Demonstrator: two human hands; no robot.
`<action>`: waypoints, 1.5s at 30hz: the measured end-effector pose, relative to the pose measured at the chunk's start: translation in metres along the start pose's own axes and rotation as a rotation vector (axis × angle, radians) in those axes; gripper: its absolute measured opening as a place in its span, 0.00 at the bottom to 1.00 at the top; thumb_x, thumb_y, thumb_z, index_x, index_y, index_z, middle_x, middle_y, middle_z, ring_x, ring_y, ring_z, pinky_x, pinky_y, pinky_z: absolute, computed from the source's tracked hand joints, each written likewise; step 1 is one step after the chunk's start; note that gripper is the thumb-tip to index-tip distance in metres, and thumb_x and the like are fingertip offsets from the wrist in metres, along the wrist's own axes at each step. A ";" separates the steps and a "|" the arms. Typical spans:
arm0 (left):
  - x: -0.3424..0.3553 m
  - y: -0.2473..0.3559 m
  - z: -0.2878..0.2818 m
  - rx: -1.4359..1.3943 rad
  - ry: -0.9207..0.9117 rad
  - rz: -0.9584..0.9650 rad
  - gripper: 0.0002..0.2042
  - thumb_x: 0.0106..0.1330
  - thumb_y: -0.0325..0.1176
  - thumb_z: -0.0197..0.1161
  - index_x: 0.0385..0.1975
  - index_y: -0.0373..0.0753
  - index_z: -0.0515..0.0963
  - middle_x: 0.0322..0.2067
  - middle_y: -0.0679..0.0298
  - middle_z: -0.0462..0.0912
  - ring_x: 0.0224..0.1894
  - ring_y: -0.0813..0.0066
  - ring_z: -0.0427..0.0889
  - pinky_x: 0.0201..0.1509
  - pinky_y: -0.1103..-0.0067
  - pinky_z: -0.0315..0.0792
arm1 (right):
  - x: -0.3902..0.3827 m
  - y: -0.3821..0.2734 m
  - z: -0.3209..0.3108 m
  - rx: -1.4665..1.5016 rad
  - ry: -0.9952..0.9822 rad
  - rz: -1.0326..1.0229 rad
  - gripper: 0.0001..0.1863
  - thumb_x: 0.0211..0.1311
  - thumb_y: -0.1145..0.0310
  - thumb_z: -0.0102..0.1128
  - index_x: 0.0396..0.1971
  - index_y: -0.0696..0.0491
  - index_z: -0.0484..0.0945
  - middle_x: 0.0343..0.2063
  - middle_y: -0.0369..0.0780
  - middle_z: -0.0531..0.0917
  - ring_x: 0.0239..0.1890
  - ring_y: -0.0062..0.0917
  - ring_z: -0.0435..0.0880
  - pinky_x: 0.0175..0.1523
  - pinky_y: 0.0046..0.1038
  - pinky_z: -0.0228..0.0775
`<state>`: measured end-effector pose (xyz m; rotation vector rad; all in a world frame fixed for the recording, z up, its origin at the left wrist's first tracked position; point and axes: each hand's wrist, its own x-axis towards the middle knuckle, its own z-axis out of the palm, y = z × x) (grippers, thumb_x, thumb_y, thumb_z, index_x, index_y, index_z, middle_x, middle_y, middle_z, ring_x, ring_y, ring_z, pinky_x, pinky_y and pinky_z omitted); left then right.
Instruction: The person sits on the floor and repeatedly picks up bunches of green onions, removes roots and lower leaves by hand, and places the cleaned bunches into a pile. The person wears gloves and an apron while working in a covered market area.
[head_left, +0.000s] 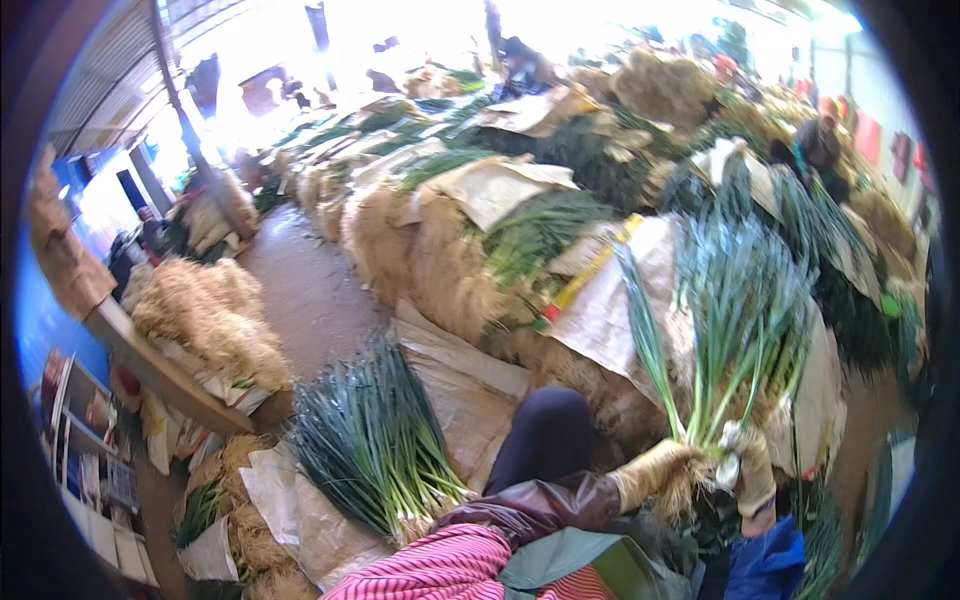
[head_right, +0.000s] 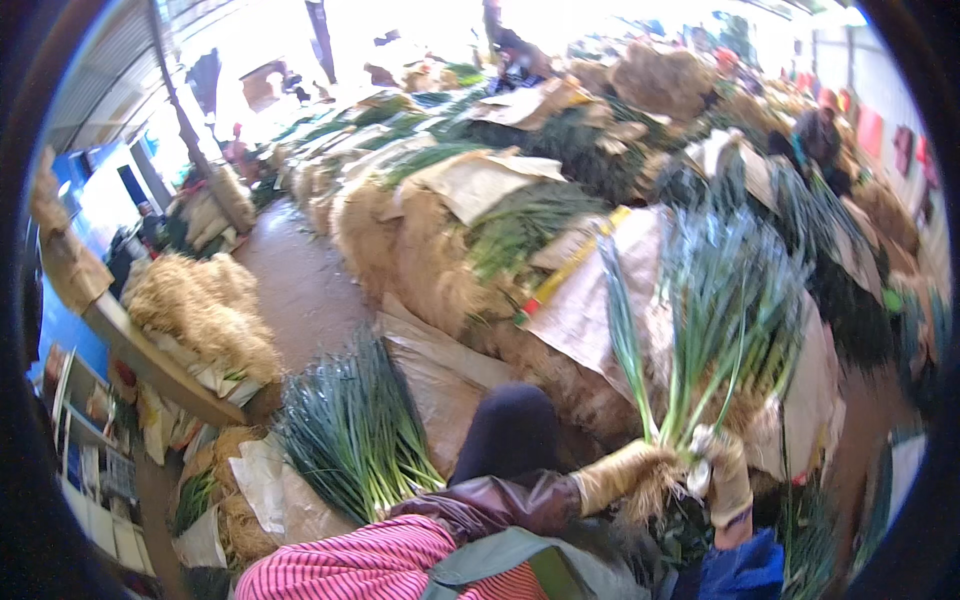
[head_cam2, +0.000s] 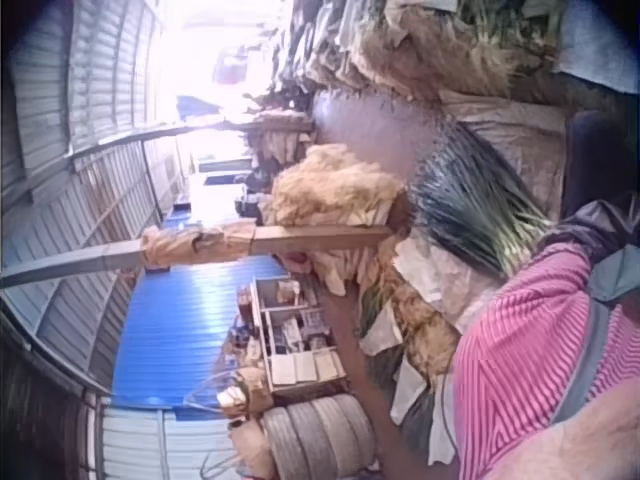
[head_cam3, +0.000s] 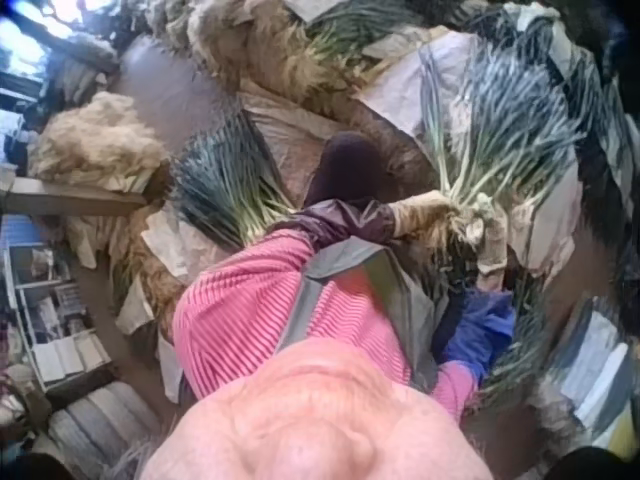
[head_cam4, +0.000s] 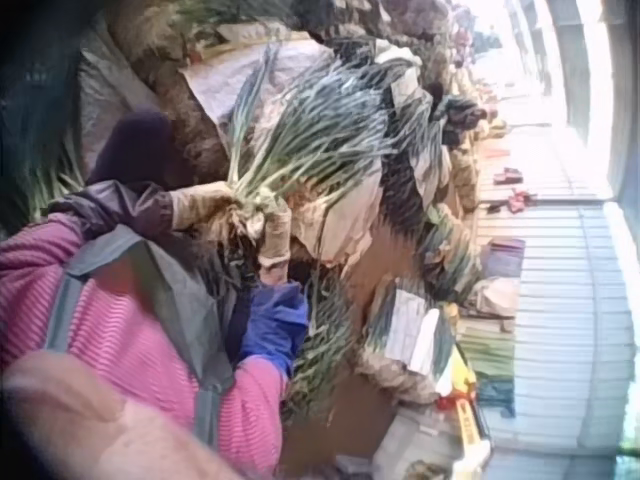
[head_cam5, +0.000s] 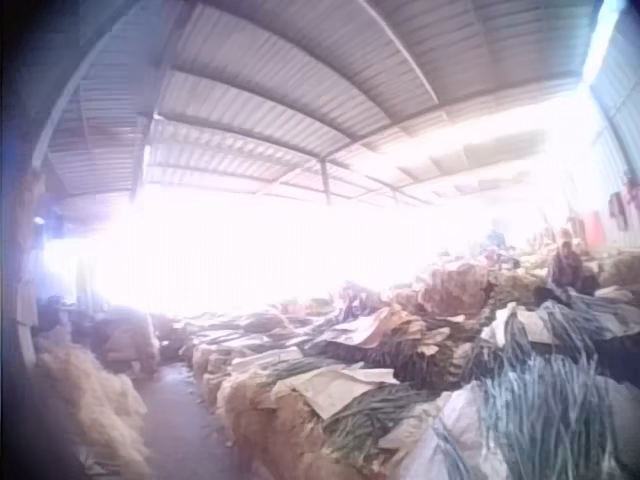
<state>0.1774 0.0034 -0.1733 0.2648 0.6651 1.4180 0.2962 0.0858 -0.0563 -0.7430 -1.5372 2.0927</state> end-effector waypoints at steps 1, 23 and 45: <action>-0.013 0.017 0.012 -0.066 -0.091 0.006 0.11 0.60 0.33 0.62 0.38 0.34 0.78 0.27 0.65 0.81 0.25 0.77 0.78 0.30 0.79 0.75 | 0.000 -0.009 -0.002 0.097 -0.022 -0.007 0.11 0.57 0.62 0.62 0.31 0.53 0.76 0.19 0.31 0.77 0.17 0.15 0.76 0.18 0.17 0.65; -0.009 0.020 0.005 0.111 -0.055 0.060 0.13 0.59 0.29 0.61 0.43 0.32 0.76 0.34 0.62 0.82 0.34 0.74 0.82 0.39 0.78 0.79 | -0.037 0.013 -0.037 0.187 0.158 -0.119 0.30 0.64 0.46 0.50 0.53 0.58 0.69 0.41 0.41 0.82 0.38 0.24 0.82 0.43 0.27 0.75; -0.022 0.014 0.007 -0.180 0.003 -0.112 0.11 0.64 0.34 0.57 0.42 0.35 0.74 0.30 0.57 0.81 0.28 0.67 0.81 0.32 0.74 0.79 | 0.064 0.083 -0.037 -0.730 0.091 -0.410 0.14 0.64 0.60 0.53 0.35 0.57 0.79 0.23 0.42 0.79 0.29 0.31 0.80 0.38 0.30 0.70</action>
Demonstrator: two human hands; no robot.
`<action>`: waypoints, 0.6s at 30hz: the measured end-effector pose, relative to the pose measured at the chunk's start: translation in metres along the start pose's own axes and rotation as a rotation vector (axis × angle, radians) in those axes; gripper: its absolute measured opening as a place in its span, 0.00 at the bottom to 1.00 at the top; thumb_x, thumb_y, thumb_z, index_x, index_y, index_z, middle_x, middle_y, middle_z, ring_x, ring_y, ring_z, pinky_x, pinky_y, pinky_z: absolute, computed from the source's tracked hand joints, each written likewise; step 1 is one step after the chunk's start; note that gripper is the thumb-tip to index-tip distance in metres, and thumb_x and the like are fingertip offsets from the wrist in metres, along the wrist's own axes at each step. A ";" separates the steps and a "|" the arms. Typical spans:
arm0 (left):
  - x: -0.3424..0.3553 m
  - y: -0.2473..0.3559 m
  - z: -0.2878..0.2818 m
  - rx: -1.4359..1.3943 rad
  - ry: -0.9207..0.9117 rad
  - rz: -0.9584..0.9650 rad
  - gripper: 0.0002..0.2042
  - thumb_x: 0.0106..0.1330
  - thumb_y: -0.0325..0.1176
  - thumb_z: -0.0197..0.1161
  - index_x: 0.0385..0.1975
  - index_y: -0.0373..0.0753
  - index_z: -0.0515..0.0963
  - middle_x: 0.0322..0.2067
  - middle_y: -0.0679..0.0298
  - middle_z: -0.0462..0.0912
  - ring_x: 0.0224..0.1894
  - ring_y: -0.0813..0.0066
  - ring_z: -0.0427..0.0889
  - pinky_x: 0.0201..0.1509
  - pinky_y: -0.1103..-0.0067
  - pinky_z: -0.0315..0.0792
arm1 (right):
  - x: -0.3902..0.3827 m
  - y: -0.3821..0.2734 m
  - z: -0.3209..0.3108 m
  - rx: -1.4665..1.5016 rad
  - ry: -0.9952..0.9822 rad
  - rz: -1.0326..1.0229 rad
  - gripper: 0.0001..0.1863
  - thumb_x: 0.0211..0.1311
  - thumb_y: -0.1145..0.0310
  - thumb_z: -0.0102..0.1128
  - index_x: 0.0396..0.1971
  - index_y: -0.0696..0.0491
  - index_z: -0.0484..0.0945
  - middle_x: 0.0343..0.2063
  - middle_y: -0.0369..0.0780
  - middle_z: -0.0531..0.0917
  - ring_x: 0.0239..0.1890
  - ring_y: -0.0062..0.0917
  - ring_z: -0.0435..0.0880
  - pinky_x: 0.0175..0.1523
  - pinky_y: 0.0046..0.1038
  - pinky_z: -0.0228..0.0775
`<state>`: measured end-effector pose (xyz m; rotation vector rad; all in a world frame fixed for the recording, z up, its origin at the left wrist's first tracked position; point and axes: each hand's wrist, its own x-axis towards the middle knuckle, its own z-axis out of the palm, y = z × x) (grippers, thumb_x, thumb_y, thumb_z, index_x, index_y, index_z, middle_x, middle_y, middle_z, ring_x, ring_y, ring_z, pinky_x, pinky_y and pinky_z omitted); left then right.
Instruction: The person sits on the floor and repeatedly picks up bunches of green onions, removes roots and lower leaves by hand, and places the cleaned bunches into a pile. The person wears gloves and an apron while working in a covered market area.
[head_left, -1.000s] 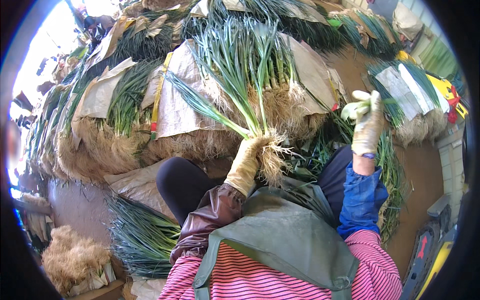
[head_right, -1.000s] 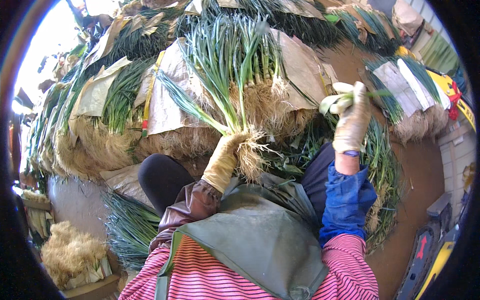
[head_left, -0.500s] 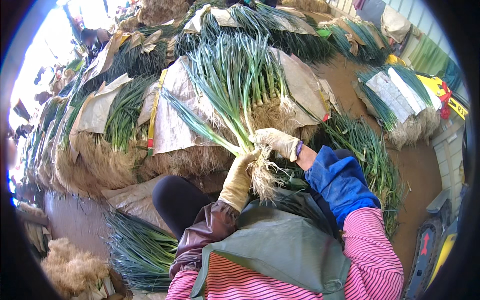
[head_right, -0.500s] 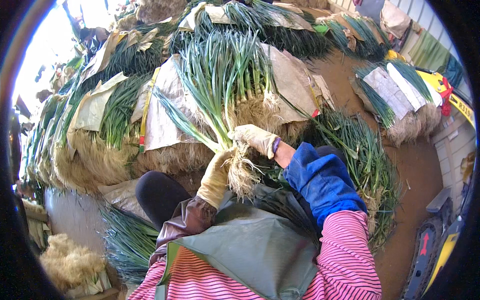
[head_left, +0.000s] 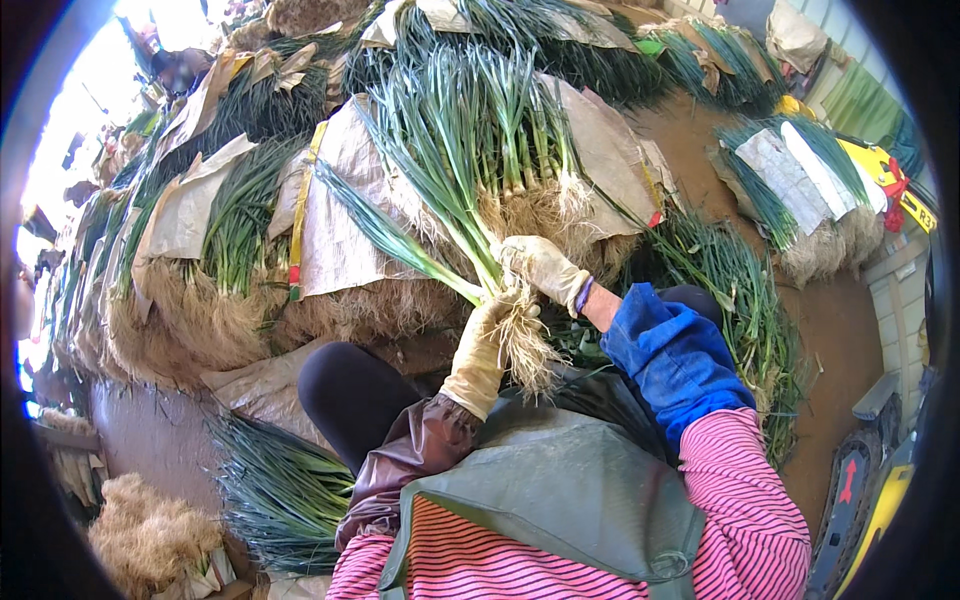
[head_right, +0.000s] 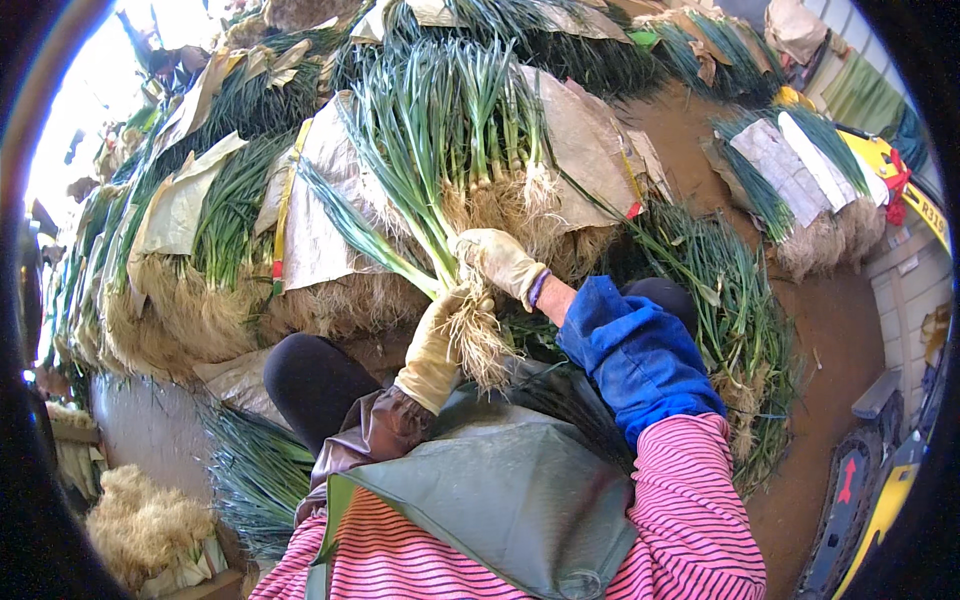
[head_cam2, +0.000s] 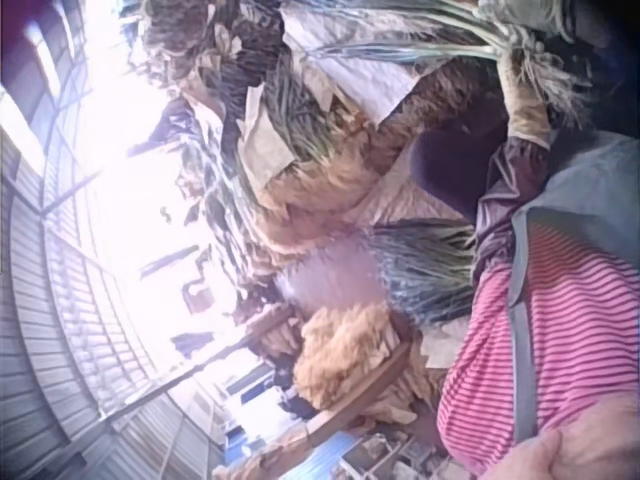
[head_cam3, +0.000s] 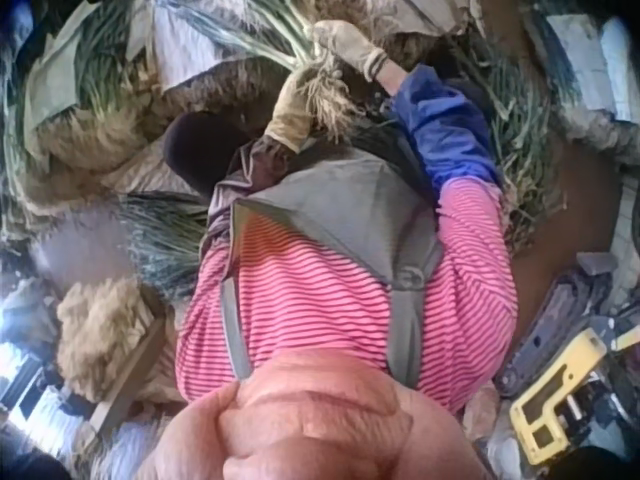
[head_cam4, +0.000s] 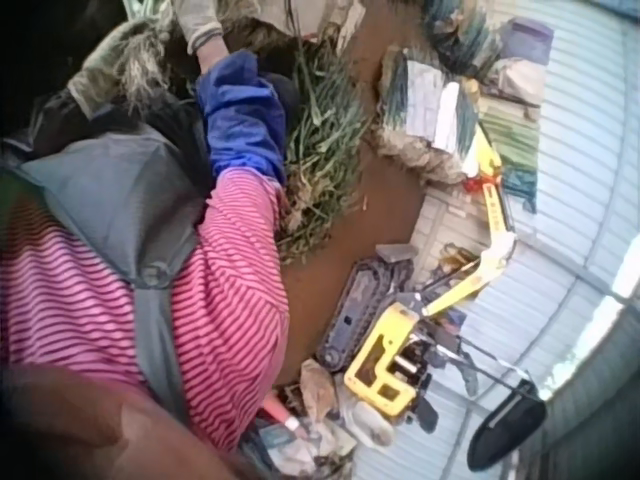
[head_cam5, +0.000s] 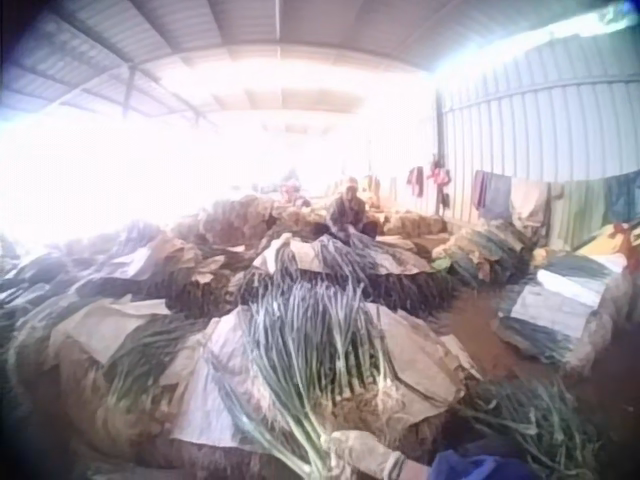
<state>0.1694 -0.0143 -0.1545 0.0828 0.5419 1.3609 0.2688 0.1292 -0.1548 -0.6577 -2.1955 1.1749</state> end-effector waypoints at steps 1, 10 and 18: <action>0.001 -0.001 -0.003 -0.012 0.007 0.006 0.11 0.64 0.34 0.57 0.42 0.35 0.74 0.30 0.57 0.81 0.28 0.67 0.81 0.32 0.74 0.79 | -0.002 -0.010 0.002 -0.100 0.071 -0.061 0.15 0.64 0.60 0.53 0.35 0.57 0.79 0.23 0.43 0.79 0.29 0.33 0.80 0.39 0.31 0.70; 0.002 0.000 -0.008 -0.108 -0.014 0.026 0.09 0.66 0.33 0.56 0.40 0.34 0.74 0.30 0.59 0.81 0.29 0.68 0.80 0.32 0.73 0.79 | -0.004 -0.032 0.000 -0.620 0.130 -0.141 0.15 0.61 0.55 0.53 0.26 0.51 0.79 0.22 0.42 0.81 0.26 0.38 0.81 0.34 0.36 0.72; 0.017 0.001 -0.022 0.059 -0.062 0.124 0.13 0.61 0.32 0.60 0.43 0.34 0.75 0.33 0.60 0.81 0.33 0.72 0.81 0.38 0.77 0.78 | -0.025 -0.088 -0.014 0.215 -0.345 0.315 0.16 0.61 0.55 0.60 0.25 0.54 0.79 0.16 0.31 0.75 0.15 0.13 0.70 0.20 0.17 0.62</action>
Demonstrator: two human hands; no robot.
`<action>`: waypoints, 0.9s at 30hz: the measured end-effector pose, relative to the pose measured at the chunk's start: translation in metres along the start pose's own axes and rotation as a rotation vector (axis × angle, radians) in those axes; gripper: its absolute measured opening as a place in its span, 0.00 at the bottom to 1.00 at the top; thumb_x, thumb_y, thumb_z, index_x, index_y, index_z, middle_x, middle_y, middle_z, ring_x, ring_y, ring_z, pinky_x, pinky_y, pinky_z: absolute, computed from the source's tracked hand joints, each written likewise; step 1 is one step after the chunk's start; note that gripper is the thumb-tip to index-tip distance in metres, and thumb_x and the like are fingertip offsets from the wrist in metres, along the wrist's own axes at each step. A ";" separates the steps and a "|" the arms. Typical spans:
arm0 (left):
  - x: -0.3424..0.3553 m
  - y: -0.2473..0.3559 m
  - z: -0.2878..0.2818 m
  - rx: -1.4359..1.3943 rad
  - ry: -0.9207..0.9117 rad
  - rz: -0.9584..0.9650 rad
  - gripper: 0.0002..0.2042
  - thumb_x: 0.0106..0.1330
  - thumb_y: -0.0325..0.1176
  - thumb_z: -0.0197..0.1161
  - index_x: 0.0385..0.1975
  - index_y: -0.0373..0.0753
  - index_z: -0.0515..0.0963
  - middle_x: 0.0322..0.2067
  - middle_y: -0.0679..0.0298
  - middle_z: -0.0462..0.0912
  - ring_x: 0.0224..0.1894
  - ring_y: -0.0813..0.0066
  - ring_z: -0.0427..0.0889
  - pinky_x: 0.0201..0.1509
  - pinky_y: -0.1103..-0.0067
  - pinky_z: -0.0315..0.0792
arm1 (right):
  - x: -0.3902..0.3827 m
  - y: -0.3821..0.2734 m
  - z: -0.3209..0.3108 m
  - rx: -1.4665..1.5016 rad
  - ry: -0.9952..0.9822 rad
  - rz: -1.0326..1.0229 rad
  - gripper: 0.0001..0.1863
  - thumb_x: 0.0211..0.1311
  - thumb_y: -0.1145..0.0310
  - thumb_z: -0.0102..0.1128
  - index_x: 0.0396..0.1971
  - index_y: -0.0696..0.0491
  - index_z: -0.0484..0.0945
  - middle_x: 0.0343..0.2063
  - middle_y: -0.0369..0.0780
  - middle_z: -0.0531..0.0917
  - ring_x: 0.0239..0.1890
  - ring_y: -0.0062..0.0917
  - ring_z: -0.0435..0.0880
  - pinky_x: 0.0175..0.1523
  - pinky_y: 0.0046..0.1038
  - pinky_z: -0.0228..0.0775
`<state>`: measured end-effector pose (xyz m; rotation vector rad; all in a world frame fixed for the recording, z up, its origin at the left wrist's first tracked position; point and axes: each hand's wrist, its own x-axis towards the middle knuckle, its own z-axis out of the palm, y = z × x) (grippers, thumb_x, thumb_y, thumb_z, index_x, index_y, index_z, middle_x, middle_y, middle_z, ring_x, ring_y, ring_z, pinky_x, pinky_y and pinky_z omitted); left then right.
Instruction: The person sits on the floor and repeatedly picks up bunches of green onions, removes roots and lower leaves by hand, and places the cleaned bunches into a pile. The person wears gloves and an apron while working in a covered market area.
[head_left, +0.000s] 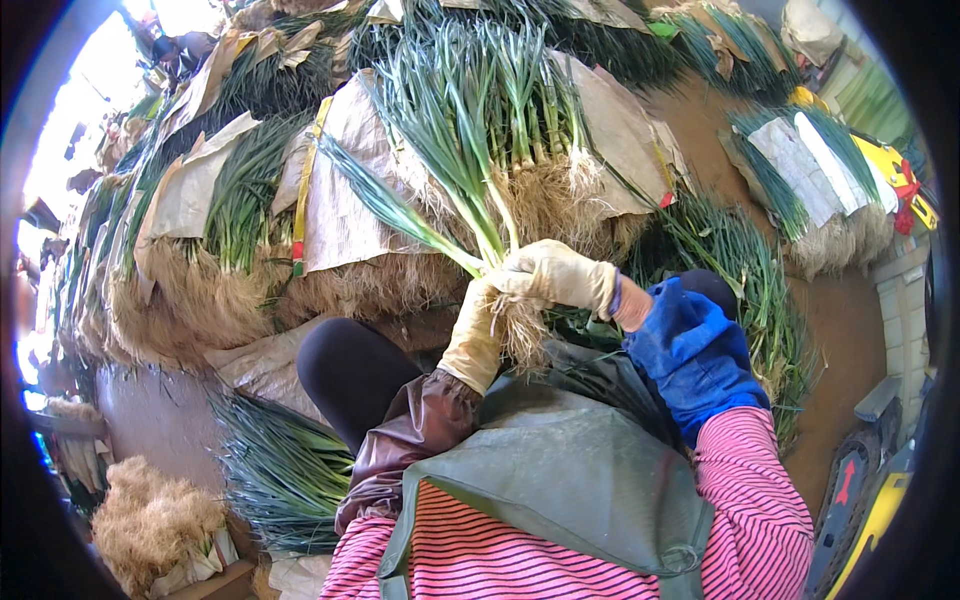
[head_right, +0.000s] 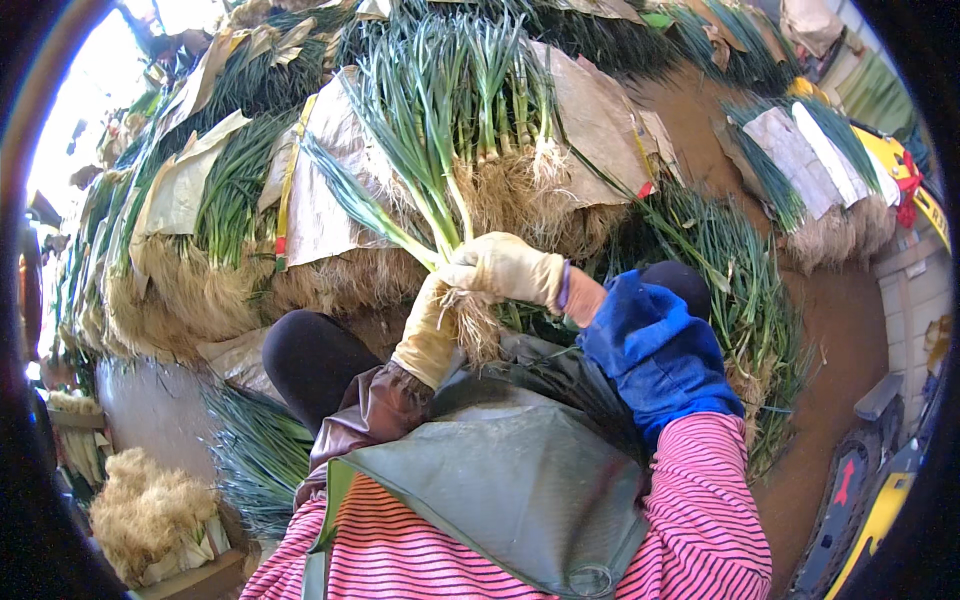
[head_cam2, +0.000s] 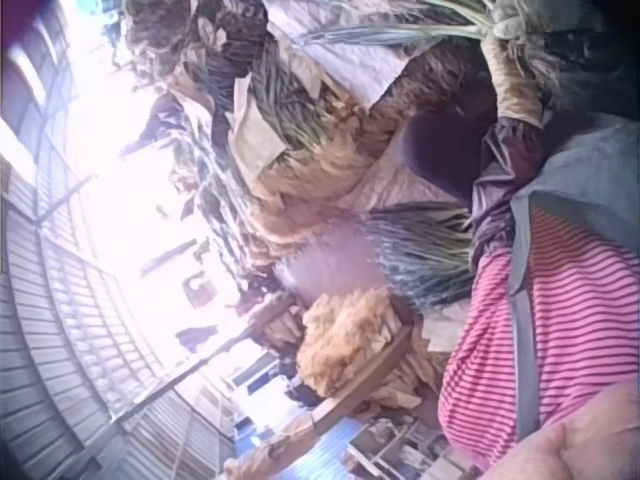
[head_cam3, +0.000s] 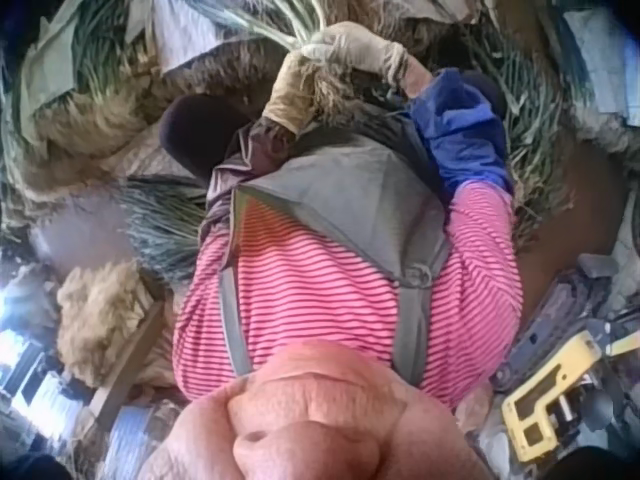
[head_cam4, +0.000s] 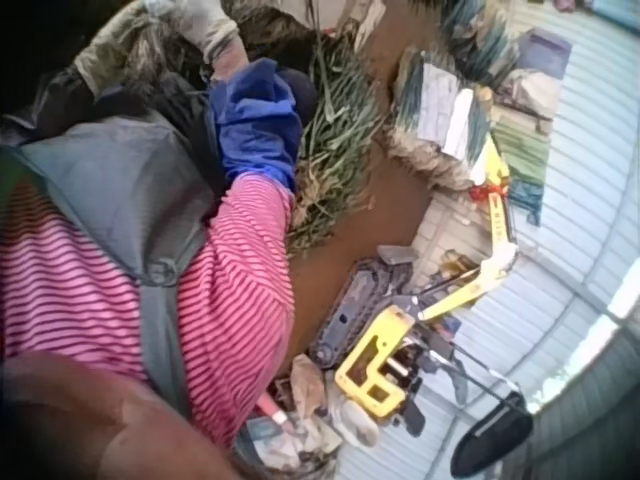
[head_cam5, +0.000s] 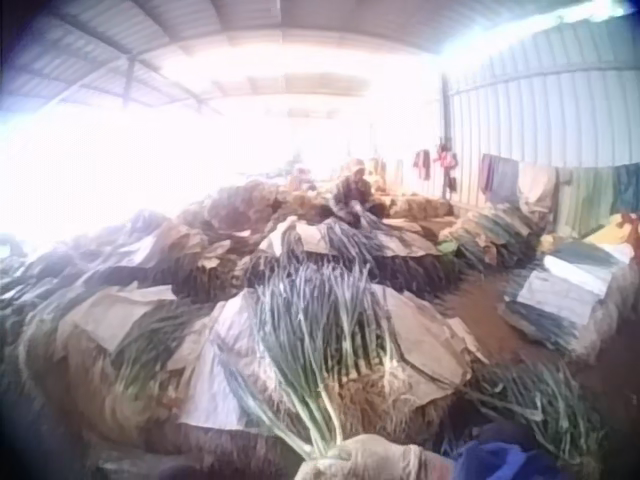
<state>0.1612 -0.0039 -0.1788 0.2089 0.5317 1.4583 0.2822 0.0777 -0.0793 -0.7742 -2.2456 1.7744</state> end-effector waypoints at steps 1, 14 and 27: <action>0.001 0.002 0.001 0.035 -0.003 -0.038 0.13 0.60 0.32 0.60 0.42 0.33 0.75 0.32 0.60 0.81 0.32 0.72 0.81 0.38 0.77 0.78 | -0.005 0.000 -0.005 0.167 -0.085 0.179 0.16 0.60 0.55 0.61 0.24 0.53 0.79 0.15 0.30 0.74 0.14 0.13 0.70 0.20 0.17 0.61; -0.027 0.018 0.032 0.048 0.091 -0.126 0.14 0.62 0.38 0.61 0.43 0.36 0.75 0.32 0.59 0.82 0.30 0.68 0.82 0.35 0.74 0.80 | -0.006 0.043 -0.028 0.409 -0.057 0.036 0.17 0.62 0.55 0.59 0.32 0.57 0.80 0.26 0.36 0.83 0.25 0.17 0.80 0.30 0.20 0.71; -0.025 -0.013 0.013 -0.098 -0.083 -0.089 0.14 0.65 0.27 0.58 0.50 0.36 0.71 0.45 0.60 0.78 0.46 0.68 0.78 0.54 0.74 0.73 | -0.006 0.025 0.012 -0.511 0.542 -0.317 0.17 0.63 0.54 0.56 0.26 0.54 0.80 0.21 0.41 0.81 0.23 0.32 0.80 0.31 0.30 0.69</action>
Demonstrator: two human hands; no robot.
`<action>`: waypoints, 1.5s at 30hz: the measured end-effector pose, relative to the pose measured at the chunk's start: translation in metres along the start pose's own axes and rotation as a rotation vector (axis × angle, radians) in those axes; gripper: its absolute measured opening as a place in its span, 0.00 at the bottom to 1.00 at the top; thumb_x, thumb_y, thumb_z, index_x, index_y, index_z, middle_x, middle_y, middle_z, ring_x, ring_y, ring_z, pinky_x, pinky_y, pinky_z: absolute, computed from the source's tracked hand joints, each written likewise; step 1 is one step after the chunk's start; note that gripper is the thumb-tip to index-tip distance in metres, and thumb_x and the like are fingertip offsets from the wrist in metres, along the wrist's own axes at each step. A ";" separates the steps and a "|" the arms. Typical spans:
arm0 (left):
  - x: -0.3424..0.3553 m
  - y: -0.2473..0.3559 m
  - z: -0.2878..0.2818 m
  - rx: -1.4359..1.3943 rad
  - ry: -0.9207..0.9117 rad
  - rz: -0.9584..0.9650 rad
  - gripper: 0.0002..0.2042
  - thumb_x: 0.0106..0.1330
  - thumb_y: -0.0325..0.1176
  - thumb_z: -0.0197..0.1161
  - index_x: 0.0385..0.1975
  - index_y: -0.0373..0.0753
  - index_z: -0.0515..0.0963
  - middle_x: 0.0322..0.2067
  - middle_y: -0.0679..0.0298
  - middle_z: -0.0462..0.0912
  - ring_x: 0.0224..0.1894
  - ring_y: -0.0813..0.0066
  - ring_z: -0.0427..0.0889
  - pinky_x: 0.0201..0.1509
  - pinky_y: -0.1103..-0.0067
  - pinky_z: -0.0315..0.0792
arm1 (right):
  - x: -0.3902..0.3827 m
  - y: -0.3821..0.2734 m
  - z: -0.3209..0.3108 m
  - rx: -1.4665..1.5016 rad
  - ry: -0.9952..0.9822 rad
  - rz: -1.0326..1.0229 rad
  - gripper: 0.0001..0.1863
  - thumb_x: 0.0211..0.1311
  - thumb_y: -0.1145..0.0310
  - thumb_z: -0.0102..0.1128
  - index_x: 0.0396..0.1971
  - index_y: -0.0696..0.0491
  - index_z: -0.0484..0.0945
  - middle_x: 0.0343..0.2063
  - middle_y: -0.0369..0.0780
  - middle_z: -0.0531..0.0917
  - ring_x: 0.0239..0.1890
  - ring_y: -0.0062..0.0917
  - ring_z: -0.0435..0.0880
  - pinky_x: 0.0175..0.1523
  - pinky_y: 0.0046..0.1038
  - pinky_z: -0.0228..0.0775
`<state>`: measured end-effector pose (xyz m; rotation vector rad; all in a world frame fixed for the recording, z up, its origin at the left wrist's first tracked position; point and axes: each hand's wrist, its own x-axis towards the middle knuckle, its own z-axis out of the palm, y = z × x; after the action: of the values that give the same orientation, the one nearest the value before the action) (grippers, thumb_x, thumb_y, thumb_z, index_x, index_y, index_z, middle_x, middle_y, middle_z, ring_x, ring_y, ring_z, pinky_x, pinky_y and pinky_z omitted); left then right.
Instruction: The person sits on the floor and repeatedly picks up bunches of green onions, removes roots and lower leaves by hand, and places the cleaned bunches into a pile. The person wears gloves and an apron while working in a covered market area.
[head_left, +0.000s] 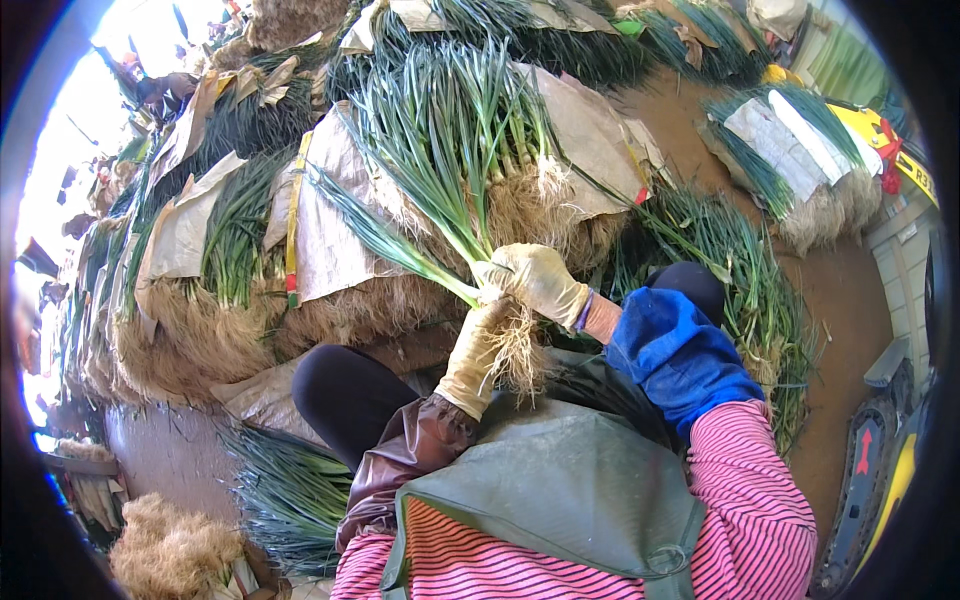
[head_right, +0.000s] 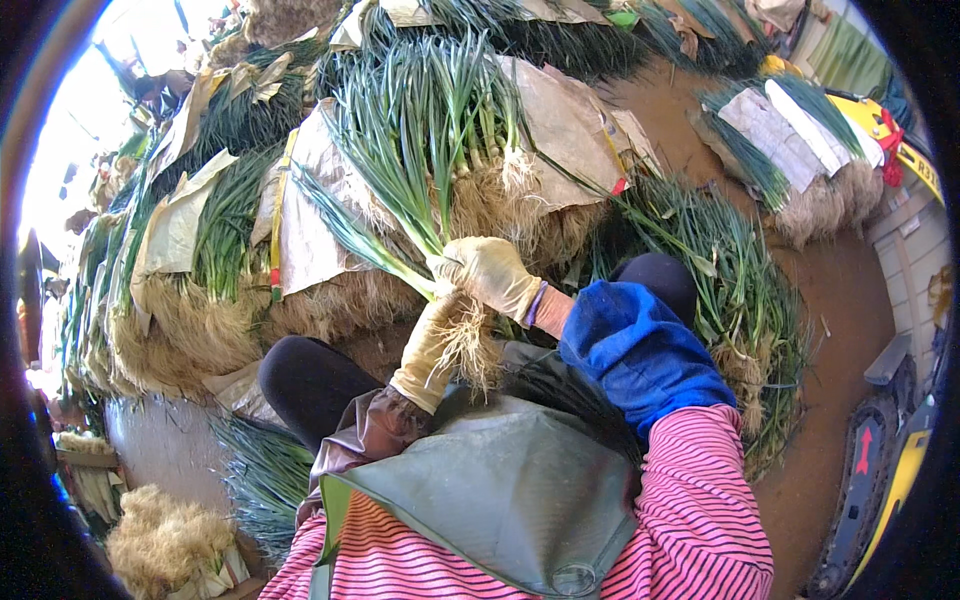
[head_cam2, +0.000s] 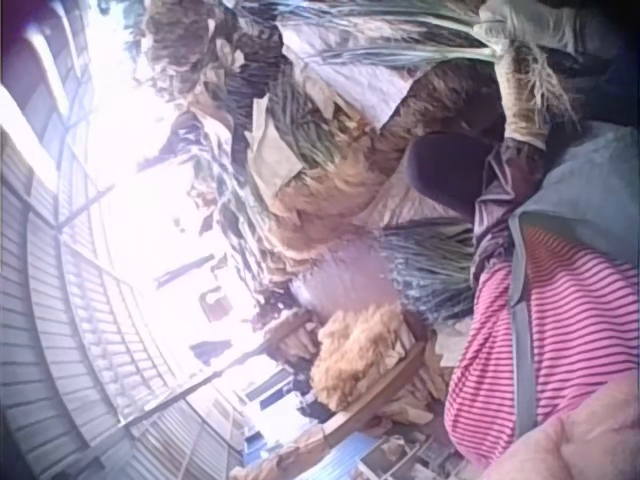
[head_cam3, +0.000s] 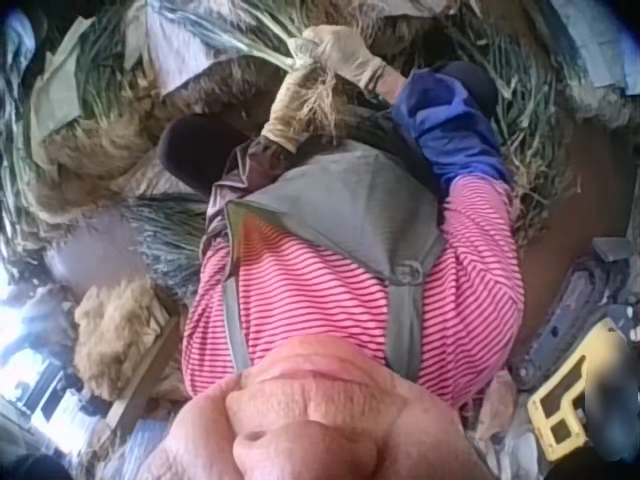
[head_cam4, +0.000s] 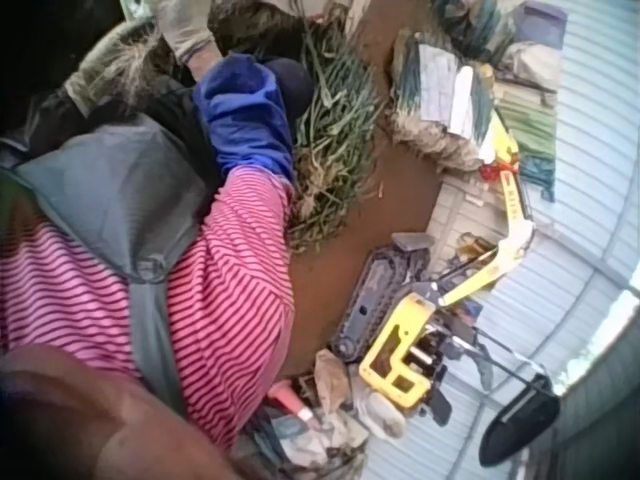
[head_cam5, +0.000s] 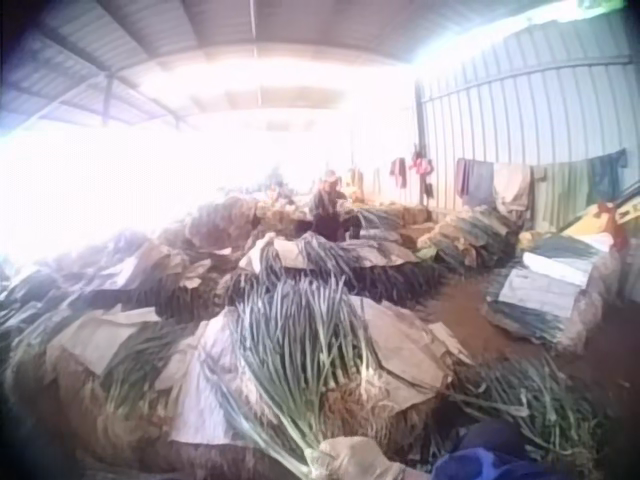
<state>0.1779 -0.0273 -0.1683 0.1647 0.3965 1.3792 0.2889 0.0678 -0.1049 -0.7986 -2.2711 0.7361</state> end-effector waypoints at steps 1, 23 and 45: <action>-0.003 -0.002 0.014 0.001 0.153 0.027 0.12 0.64 0.29 0.60 0.46 0.37 0.72 0.39 0.63 0.78 0.40 0.72 0.78 0.46 0.77 0.75 | 0.000 0.001 0.001 0.257 -0.045 0.067 0.16 0.63 0.55 0.56 0.27 0.54 0.80 0.21 0.39 0.80 0.23 0.27 0.79 0.30 0.27 0.69; -0.032 0.025 0.052 0.332 -0.023 0.000 0.11 0.61 0.29 0.62 0.39 0.29 0.77 0.26 0.62 0.78 0.26 0.78 0.78 0.31 0.83 0.74 | 0.009 0.003 0.015 1.399 -0.675 0.491 0.38 0.63 0.42 0.50 0.61 0.59 0.62 0.50 0.48 0.76 0.50 0.29 0.77 0.56 0.31 0.68; -0.025 0.017 0.045 0.589 0.190 0.309 0.26 0.51 0.28 0.68 0.51 0.36 0.68 0.38 0.66 0.77 0.36 0.79 0.76 0.41 0.82 0.73 | 0.020 -0.005 0.046 1.256 -0.173 0.433 0.25 0.60 0.57 0.59 0.51 0.58 0.75 0.31 0.36 0.80 0.31 0.17 0.77 0.39 0.19 0.71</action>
<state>0.1753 -0.0434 -0.1168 0.6012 0.9644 1.5532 0.2427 0.0655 -0.1245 -0.5543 -1.2659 2.1424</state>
